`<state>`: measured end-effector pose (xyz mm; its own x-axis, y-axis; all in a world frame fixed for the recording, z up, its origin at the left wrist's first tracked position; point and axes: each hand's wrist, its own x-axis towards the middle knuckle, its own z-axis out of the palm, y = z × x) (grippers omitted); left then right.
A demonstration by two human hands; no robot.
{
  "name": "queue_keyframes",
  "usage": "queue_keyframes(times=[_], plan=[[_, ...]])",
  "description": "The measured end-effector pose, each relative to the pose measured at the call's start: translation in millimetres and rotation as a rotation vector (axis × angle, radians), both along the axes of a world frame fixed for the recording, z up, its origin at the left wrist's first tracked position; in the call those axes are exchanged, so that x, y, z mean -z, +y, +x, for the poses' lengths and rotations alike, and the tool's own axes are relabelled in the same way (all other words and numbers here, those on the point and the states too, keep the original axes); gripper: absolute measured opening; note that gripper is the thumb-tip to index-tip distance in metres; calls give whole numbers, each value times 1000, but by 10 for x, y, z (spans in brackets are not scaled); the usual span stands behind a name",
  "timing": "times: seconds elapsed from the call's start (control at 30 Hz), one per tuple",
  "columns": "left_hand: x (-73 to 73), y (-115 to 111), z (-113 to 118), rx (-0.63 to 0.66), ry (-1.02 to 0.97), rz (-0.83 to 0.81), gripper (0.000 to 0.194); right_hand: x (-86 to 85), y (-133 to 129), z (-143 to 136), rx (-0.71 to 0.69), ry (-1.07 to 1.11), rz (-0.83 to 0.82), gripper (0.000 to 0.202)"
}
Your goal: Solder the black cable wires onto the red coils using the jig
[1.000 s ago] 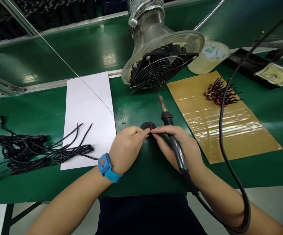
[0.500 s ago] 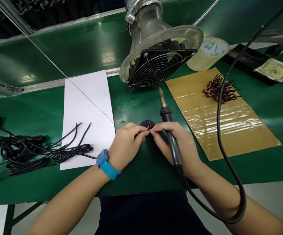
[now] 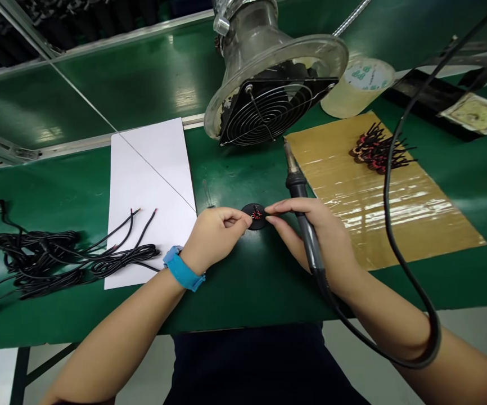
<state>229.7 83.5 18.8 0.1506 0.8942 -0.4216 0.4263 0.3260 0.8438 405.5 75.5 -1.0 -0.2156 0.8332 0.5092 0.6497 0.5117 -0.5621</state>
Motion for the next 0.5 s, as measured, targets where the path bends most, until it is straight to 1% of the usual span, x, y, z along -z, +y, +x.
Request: queue_keyframes(times=[0.1,0.23,0.33,0.5], plan=[[-7,-9,2,-21,-37,-6,19,2,27,-23,-33,-10,-1,17],[-12,-14,10,-30,-55,-10,18,-20,33,-56,-55,-49,46,15],[-13,-10,13,-42,-63,-10,18,-37,46,-73,-88,-141,82,14],[-16,0,20,-44,-72,0,19,-92,81,-70,-167,-323,90,11]])
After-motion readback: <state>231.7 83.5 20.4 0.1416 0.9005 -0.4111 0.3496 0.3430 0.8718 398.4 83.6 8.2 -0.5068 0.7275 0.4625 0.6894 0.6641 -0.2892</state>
